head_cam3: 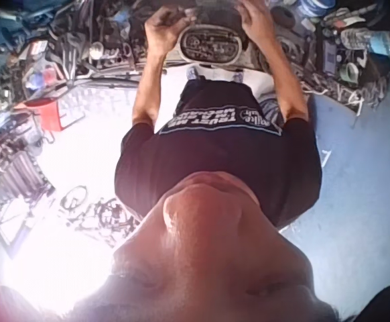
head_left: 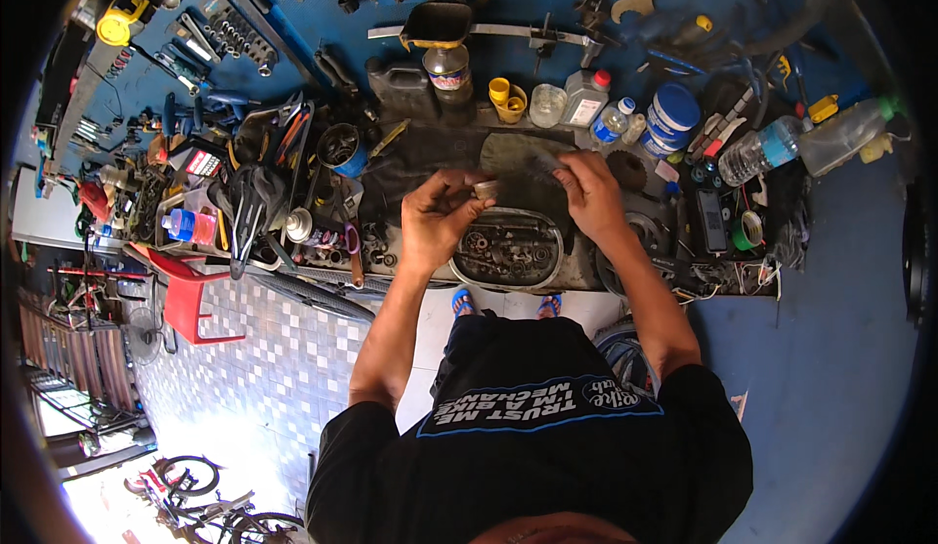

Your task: The person picks up small metal parts from a cluttered workbench, wipes them with a cloth, and places them into a metal tray. The person then uses a file to smooth the edges of a metal part before placing it in the tray.

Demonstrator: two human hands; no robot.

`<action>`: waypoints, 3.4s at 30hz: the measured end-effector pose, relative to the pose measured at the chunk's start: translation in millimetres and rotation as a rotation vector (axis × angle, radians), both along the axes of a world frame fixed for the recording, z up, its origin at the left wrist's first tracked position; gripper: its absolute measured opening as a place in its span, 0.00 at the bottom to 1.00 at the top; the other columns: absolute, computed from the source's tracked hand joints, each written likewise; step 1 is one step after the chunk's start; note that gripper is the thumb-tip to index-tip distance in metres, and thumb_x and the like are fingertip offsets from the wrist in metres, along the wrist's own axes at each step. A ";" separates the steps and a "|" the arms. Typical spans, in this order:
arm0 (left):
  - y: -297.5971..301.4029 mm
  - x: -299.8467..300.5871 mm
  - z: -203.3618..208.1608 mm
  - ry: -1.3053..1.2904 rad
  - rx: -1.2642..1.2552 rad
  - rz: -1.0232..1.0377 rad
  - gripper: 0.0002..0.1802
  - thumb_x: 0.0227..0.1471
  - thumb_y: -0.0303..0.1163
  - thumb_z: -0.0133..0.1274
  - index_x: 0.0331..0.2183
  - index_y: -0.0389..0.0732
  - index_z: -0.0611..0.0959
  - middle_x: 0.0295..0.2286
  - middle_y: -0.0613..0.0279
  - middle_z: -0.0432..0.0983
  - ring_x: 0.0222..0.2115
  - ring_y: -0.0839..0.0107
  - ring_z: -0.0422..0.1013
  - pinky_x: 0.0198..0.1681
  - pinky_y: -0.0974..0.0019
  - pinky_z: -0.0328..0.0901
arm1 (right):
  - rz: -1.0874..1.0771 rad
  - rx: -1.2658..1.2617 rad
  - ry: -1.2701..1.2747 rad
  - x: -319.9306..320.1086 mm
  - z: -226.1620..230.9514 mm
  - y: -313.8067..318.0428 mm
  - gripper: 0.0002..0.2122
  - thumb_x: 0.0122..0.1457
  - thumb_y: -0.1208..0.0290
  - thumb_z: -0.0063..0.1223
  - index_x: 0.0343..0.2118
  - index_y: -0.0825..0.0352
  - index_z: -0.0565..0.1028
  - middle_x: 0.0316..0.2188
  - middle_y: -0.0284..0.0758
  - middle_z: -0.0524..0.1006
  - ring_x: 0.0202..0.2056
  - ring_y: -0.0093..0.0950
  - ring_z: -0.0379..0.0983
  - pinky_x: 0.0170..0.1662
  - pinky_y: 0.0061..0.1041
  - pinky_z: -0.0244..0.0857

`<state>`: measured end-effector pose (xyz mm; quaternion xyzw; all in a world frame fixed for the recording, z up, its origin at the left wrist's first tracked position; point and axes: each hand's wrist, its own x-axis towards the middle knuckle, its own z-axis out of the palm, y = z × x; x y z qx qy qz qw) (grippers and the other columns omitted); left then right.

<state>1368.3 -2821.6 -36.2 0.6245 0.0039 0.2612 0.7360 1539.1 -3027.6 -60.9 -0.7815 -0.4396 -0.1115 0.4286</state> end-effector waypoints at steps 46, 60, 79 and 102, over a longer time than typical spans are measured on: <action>-1.1 10.2 11.4 0.161 0.119 0.152 0.13 0.54 0.24 0.70 0.42 0.32 0.89 0.37 0.61 0.85 0.32 0.79 0.78 0.35 0.73 0.73 | -0.028 -0.099 -0.297 -5.9 34.4 21.7 0.12 0.57 0.72 0.66 0.45 0.60 0.83 0.36 0.35 0.80 0.39 0.38 0.77 0.43 0.37 0.72; 1.3 14.3 8.1 0.269 0.135 0.115 0.14 0.55 0.26 0.70 0.43 0.31 0.88 0.34 0.61 0.86 0.31 0.79 0.78 0.32 0.73 0.72 | 0.006 0.029 -0.237 -31.0 54.7 32.9 0.12 0.57 0.76 0.67 0.45 0.65 0.82 0.35 0.38 0.80 0.38 0.41 0.76 0.41 0.39 0.72; 0.9 16.1 9.9 0.112 0.023 0.144 0.14 0.52 0.25 0.72 0.41 0.34 0.89 0.32 0.65 0.83 0.28 0.80 0.75 0.30 0.75 0.67 | 0.010 0.062 -0.033 -18.0 46.7 20.4 0.08 0.59 0.77 0.66 0.41 0.69 0.80 0.38 0.40 0.81 0.38 0.41 0.77 0.40 0.35 0.72; 11.9 11.5 5.3 -0.089 0.001 -0.100 0.17 0.58 0.18 0.62 0.50 0.31 0.85 0.50 0.47 0.81 0.46 0.64 0.81 0.46 0.60 0.82 | -0.119 0.034 0.005 -0.7 38.8 8.3 0.10 0.64 0.70 0.61 0.45 0.68 0.80 0.40 0.41 0.81 0.44 0.45 0.76 0.47 0.40 0.70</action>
